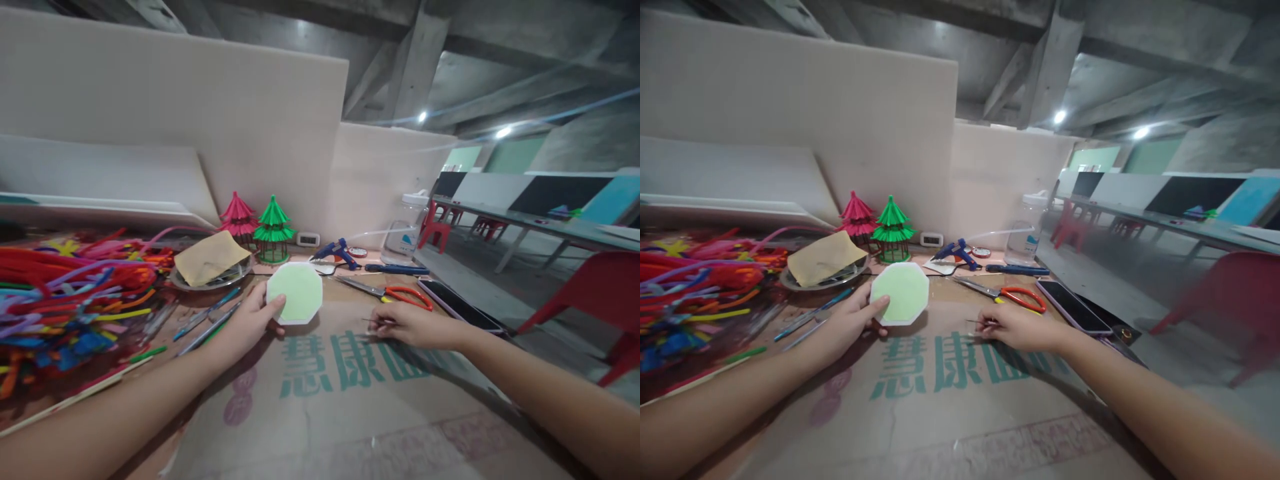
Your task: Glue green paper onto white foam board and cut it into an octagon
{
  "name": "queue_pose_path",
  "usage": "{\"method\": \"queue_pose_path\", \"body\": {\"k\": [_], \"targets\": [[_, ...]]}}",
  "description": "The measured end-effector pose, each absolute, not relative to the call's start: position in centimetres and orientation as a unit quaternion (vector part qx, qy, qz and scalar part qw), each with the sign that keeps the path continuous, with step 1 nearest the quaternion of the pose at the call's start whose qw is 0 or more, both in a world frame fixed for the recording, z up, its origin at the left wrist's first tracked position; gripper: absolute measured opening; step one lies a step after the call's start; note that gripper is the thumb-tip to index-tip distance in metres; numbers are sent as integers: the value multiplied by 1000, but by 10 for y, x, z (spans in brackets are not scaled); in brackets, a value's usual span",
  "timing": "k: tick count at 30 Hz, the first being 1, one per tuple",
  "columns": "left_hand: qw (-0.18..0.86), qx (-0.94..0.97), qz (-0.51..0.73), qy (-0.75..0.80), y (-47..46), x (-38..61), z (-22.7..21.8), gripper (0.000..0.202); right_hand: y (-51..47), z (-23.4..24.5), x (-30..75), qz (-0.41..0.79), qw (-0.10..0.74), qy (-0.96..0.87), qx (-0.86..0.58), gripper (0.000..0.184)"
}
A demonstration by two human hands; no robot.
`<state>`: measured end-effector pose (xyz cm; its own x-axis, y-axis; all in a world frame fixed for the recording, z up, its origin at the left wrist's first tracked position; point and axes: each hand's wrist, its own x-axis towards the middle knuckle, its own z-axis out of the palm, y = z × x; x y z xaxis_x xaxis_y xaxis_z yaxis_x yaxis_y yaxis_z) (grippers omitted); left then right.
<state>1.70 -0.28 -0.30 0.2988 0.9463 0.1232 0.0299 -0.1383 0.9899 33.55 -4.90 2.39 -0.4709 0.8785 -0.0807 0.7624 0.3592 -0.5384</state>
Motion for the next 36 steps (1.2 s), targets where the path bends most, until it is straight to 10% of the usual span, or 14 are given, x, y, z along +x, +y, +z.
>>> {"method": "queue_pose_path", "body": {"k": [9, 15, 20, 36], "targets": [[502, 648, 423, 386, 7, 14, -13, 50, -101, 110, 328, 557, -203, -784, -182, 93], [472, 683, 404, 383, 7, 10, -16, 48, -77, 71, 298, 465, 156, -764, -418, 48], [446, 698, 406, 387, 2, 9, -14, 48, -27, 16, 257, 423, 423, -641, -482, 52], [464, 705, 358, 400, 4, 13, -9, 50, -20, -17, 231, 455, 466, -602, -462, 46]]}}
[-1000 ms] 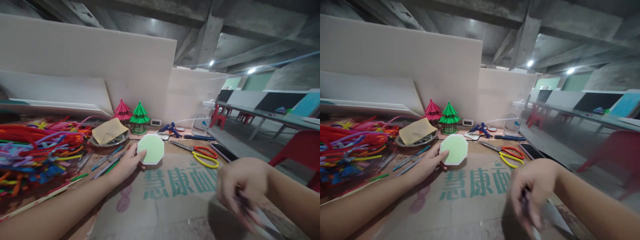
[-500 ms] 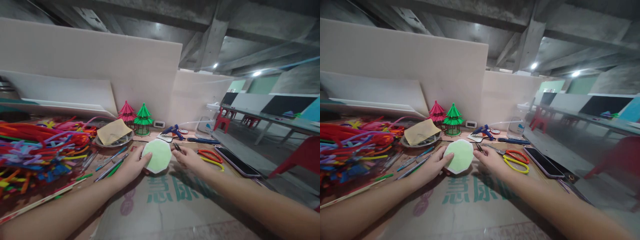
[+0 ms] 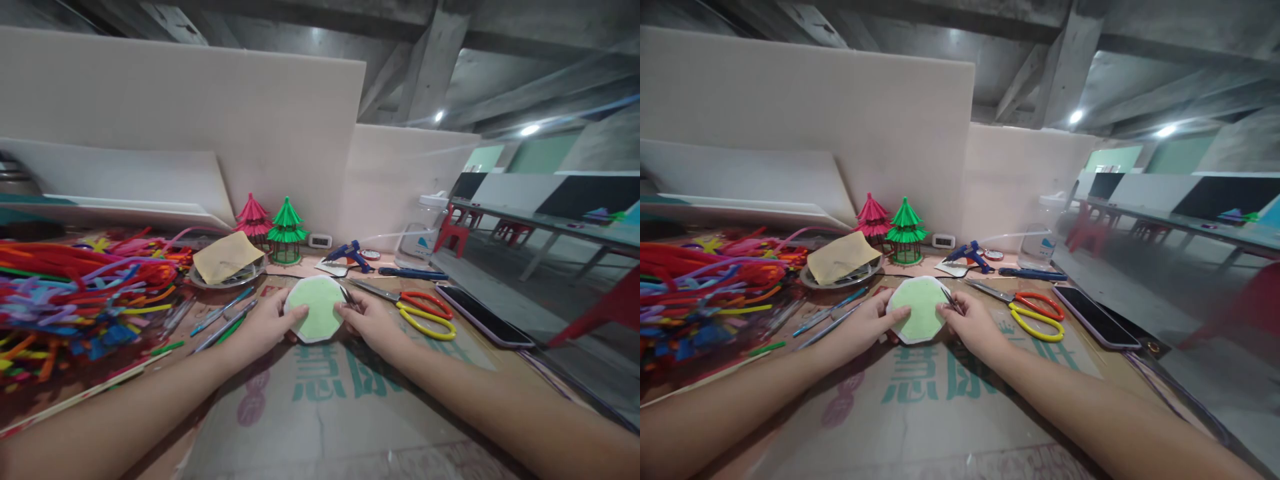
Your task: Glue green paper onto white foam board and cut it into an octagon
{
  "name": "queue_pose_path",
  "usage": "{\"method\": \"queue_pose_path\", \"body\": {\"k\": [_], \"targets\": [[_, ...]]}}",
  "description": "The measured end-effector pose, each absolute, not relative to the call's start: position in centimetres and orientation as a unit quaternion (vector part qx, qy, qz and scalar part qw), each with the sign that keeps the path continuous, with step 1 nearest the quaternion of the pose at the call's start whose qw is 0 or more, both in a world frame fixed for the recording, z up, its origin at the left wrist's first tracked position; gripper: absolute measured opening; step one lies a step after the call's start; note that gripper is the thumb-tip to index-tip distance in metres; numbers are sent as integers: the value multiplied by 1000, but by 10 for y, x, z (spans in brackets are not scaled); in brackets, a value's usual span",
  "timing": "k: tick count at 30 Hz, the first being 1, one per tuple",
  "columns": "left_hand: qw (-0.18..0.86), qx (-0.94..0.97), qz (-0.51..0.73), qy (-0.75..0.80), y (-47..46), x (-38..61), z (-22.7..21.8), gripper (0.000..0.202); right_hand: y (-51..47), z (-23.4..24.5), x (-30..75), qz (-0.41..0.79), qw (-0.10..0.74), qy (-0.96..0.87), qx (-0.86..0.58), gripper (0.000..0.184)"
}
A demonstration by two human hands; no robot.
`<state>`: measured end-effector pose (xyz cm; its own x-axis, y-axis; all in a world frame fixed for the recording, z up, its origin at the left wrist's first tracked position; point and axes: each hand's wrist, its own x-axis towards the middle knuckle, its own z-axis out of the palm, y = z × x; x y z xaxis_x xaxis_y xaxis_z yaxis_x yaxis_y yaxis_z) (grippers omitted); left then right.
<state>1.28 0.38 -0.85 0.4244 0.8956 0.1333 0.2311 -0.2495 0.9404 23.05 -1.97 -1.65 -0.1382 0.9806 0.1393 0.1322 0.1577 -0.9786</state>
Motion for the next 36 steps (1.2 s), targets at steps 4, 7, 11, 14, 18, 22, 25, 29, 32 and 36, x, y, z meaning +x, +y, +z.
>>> {"method": "queue_pose_path", "body": {"k": [4, 7, 11, 14, 18, 22, 25, 29, 32, 36], "targets": [[469, 702, 357, 399, 4, 13, -9, 50, -19, -18, 232, 450, 471, -605, -458, 45], [471, 704, 345, 406, 5, 13, -9, 49, -19, -17, 234, 438, 481, -609, -454, 48], [483, 694, 342, 409, 4, 14, -6, 49, -19, -15, 236, 435, 485, -612, -448, 52], [475, 686, 345, 429, 2, 13, -2, 48, -19, -16, 237, 435, 485, -613, -448, 52], [454, 698, 332, 443, 2, 12, -2, 47, -18, -16, 236, 427, 498, -612, -443, 54], [490, 677, 366, 409, 4, 14, -6, 53, -20, -13, 235, 427, 510, -606, -437, 57], [513, 659, 388, 391, 3, 15, -6, 57, -21, -12, 236, 447, 524, -585, -427, 62], [510, 660, 389, 391, 0, 15, -2, 59, -20, -14, 237, 497, 540, -544, -407, 65], [509, 660, 385, 397, -1, 15, -1, 59, -18, -17, 236, 493, 541, -547, -407, 62], [511, 642, 411, 398, -1, 16, -1, 62, -17, -20, 236, 489, 532, -558, -409, 61]]}}
